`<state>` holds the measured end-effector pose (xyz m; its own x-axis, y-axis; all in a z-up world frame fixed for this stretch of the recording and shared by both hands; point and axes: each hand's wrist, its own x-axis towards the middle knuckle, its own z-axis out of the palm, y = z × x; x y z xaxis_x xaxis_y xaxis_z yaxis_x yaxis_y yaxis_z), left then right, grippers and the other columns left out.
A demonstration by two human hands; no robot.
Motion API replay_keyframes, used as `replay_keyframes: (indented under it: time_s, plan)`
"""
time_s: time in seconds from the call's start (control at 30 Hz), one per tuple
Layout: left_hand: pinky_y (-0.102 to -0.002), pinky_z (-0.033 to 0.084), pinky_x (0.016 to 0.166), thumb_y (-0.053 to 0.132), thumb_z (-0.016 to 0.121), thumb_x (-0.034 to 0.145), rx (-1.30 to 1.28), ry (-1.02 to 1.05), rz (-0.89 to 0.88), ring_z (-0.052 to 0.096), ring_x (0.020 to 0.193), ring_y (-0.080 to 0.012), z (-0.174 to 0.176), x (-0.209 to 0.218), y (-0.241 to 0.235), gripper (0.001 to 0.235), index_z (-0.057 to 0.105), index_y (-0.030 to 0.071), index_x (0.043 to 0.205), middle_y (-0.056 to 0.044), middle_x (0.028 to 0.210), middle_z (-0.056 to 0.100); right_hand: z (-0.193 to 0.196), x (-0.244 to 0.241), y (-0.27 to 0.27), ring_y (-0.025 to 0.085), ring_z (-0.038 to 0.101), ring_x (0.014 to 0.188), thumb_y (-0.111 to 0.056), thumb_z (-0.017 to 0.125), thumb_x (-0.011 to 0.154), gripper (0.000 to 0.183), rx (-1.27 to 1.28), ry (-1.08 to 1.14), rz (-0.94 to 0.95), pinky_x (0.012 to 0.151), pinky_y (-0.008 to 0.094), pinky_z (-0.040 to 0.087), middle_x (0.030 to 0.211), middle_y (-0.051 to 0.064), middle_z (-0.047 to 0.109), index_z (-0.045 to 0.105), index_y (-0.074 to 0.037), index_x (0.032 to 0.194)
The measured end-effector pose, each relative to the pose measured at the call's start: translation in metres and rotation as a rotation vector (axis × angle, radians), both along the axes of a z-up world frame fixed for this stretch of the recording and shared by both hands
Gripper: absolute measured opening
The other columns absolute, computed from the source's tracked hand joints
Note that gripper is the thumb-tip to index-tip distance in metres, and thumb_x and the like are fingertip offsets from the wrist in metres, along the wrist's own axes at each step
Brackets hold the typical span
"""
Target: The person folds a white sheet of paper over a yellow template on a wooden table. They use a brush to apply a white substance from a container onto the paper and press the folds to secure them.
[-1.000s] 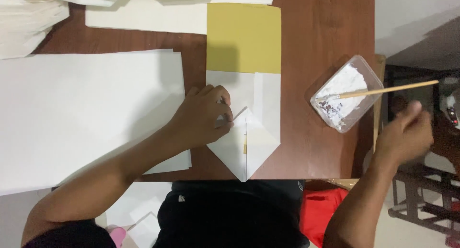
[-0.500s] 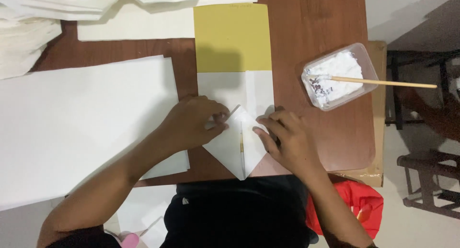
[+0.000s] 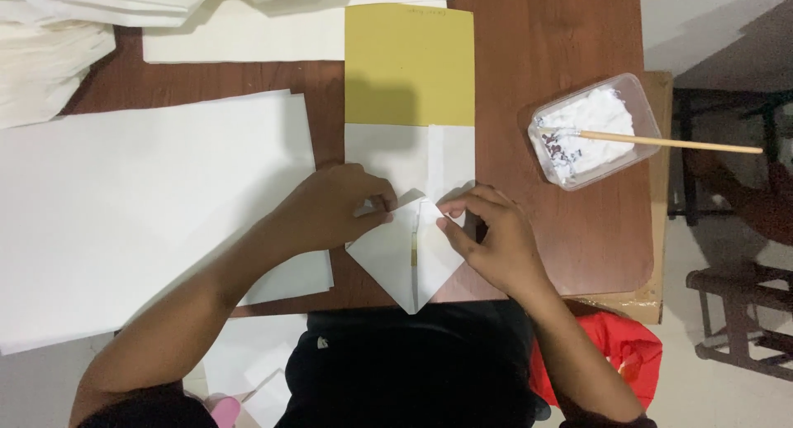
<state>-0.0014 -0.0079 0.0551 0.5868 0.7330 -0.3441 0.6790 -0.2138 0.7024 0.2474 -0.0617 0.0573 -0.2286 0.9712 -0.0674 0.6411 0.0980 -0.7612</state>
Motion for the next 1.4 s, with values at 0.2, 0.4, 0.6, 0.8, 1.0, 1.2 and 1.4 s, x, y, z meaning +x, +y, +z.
replay_keyframes:
  time_s: [0.2,0.4,0.6,0.8,1.0,1.2,1.4]
  plan:
    - [-0.043,0.055,0.090,0.028,0.067,0.094,-0.092,-0.014,-0.044,0.069,0.108,-0.0306,0.009,-0.005,0.004,0.027,0.076,0.018,0.117,-0.011,0.104,0.072,-0.006,-0.004,-0.001,0.029,0.064,0.092,-0.007,0.077,0.088,0.011,-0.022,0.060,-0.062,0.085,0.044,0.046,0.085,0.011,0.071,0.080,-0.010,0.098]
    - [-0.042,0.056,0.089,0.024,0.068,0.093,-0.107,-0.027,-0.017,0.071,0.103,-0.0285,0.000,-0.005,0.006,0.018,0.079,0.021,0.108,-0.008,0.097,0.072,-0.008,-0.006,-0.007,0.022,0.064,0.088,-0.010,0.084,0.084,0.009,-0.001,0.123,-0.133,0.082,0.038,0.045,0.081,0.006,0.074,0.082,-0.014,0.092]
    - [-0.042,0.058,0.083,0.018,0.072,0.091,0.036,-0.062,-0.073,0.072,0.096,-0.0286,-0.011,-0.008,0.004,0.010,0.078,0.015,0.098,-0.008,0.090,0.073,-0.026,0.005,-0.014,0.020,0.065,0.086,-0.006,0.082,0.085,0.019,0.181,0.146,-0.012,0.084,0.033,0.041,0.091,0.003,0.076,0.084,-0.019,0.098]
    - [-0.046,0.058,0.086,0.016,0.073,0.092,0.063,-0.090,-0.157,0.071,0.098,-0.0325,0.008,-0.009,0.004,0.011,0.078,0.011,0.100,-0.011,0.094,0.076,-0.029,0.013,-0.018,0.021,0.066,0.094,-0.005,0.077,0.089,0.024,0.279,0.070,0.054,0.090,0.035,0.036,0.104,0.001,0.075,0.083,-0.023,0.102]
    - [-0.040,0.056,0.081,0.019,0.072,0.092,0.121,-0.061,-0.258,0.068,0.089,-0.0259,0.001,-0.013,0.009,0.012,0.082,0.015,0.095,-0.004,0.090,0.075,-0.027,0.009,-0.016,0.025,0.064,0.084,0.001,0.074,0.085,0.025,0.362,0.090,0.085,0.081,0.037,0.040,0.101,0.005,0.075,0.083,-0.018,0.097]
    - [-0.040,0.056,0.076,0.020,0.071,0.090,0.180,-0.084,-0.303,0.066,0.085,-0.0261,0.000,-0.012,0.007,0.014,0.083,0.015,0.096,-0.005,0.089,0.075,-0.020,0.006,-0.018,0.026,0.062,0.081,-0.001,0.072,0.083,0.025,0.460,0.044,0.147,0.080,0.038,0.042,0.105,0.006,0.077,0.083,-0.016,0.100]
    - [-0.036,0.052,0.075,0.031,0.074,0.093,0.346,-0.117,-0.275,0.067,0.085,-0.0234,-0.022,-0.002,0.001,0.020,0.083,0.015,0.085,-0.005,0.091,0.076,-0.027,0.004,-0.026,0.023,0.061,0.087,-0.017,0.068,0.090,0.015,0.641,-0.170,0.173,0.089,0.043,0.039,0.104,0.000,0.078,0.082,-0.017,0.095]
